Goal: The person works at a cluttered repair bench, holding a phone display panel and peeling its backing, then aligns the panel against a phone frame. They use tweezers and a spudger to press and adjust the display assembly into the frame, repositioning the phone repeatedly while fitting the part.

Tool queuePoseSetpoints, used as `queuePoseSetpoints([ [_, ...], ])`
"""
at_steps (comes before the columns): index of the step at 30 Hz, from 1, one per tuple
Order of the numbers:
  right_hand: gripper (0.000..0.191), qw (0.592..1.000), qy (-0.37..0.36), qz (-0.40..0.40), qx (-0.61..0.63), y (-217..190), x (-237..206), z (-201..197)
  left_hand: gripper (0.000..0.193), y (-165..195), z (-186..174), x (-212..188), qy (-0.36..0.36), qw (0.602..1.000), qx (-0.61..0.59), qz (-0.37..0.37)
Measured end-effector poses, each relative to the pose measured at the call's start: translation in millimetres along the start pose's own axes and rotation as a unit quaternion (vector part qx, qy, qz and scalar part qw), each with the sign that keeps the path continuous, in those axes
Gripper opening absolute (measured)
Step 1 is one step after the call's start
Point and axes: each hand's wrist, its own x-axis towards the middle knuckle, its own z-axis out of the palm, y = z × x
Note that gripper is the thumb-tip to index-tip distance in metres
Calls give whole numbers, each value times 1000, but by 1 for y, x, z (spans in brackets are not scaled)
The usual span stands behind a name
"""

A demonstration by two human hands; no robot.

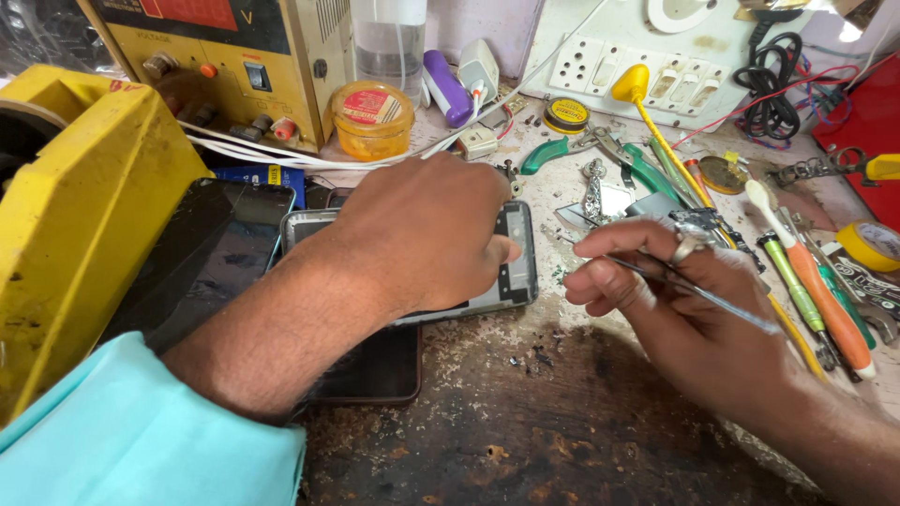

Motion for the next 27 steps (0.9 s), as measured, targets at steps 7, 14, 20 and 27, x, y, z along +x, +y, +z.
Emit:
queuePoseSetpoints([
  [7,22,998,34,-39,38,-1,0,7,31,9,-4,-7,91,994,-6,65],
  [14,27,994,106,-1,-11,-1,4,10,28,23,8,-11,182,977,17,105],
  [20,16,979,146,-61,-131,-11,-1,12,28,29,17,-12,278,955,20,102],
  [27,13,892,195,-223,-341,-16,-8,21,24,37,25,-11,269,961,33,47],
])
